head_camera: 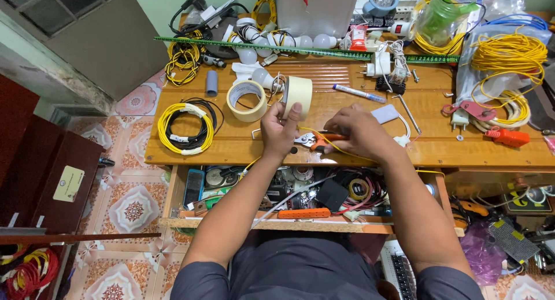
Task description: Organizing and labeling yellow electrical wire bundles using adhesive tape and a marker
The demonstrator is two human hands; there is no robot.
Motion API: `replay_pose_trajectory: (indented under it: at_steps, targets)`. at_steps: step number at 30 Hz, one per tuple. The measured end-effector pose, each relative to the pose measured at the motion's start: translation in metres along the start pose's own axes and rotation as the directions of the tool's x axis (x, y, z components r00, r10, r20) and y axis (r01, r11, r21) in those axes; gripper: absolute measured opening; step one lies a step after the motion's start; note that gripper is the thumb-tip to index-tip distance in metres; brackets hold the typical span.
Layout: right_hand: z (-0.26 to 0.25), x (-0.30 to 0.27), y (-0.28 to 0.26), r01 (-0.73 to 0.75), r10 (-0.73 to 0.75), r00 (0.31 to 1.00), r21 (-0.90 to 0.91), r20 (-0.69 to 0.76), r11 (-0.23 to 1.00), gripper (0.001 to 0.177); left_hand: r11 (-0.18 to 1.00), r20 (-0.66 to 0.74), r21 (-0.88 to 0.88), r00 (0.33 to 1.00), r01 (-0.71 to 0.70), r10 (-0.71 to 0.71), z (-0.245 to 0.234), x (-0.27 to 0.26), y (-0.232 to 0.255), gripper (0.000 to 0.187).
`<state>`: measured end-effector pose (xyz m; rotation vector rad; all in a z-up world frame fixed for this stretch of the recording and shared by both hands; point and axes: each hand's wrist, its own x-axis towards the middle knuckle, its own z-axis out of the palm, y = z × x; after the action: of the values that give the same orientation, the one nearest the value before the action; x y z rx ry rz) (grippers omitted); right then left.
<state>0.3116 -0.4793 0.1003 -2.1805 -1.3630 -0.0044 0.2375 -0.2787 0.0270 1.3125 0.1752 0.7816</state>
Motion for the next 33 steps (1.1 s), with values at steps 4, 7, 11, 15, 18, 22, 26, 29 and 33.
replay_pose_trajectory:
  at_steps: [4, 7, 11, 15, 18, 22, 26, 29, 33]
  targets:
    - [0.009, -0.001, 0.012, -0.012, 0.019, 0.997, -0.09, 0.074, 0.996, 0.044, 1.0, 0.002, 0.017, 1.0, 0.005, -0.005, 0.001, -0.001, -0.004, 0.033]
    - [0.01, -0.001, 0.01, 0.002, 0.004, 0.999, -0.178, 0.033, 0.984, 0.037, 1.0, 0.001, 0.017, 1.0, 0.006, -0.006, 0.003, -0.004, 0.009, 0.033]
    - [0.025, 0.004, 0.033, -0.009, -0.012, 0.997, -0.281, -0.072, 0.96, 0.029, 1.0, 0.01, 0.011, 1.0, 0.016, -0.016, 0.003, -0.001, 0.009, 0.033]
    - [0.018, 0.001, 0.045, -0.037, 0.013, 0.981, -0.123, -0.191, 0.992, 0.033, 1.0, 0.019, -0.017, 1.0, 0.009, -0.009, 0.003, -0.001, -0.003, 0.03]
    - [-0.011, -0.008, 0.066, -0.062, 0.05, 0.915, -0.017, -0.401, 0.998, 0.032, 0.999, 0.025, -0.018, 0.999, 0.033, -0.032, 0.005, -0.001, 0.002, 0.031]
    - [-0.057, -0.028, 0.074, -0.295, 0.263, 0.73, 0.057, -0.631, 0.954, 0.01, 0.99, 0.057, 0.0, 0.988, 0.142, -0.142, 0.005, -0.005, 0.024, 0.033]
    - [-0.032, -0.035, 0.134, -0.324, 0.251, 0.733, 0.0, -0.632, 0.946, 0.012, 0.998, 0.052, -0.039, 0.998, 0.044, -0.042, 0.003, -0.003, -0.012, 0.027]
    - [-0.017, -0.013, 0.113, -0.249, 0.191, 0.872, -0.072, -0.451, 0.966, 0.02, 0.997, 0.067, -0.064, 0.997, 0.046, -0.042, 0.005, -0.003, -0.025, 0.026]
    - [0.009, 0.014, 0.122, -0.24, 0.13, 0.93, -0.299, -0.344, 0.924, 0.027, 0.991, 0.146, -0.113, 0.988, 0.069, -0.052, 0.011, -0.012, -0.008, 0.022]
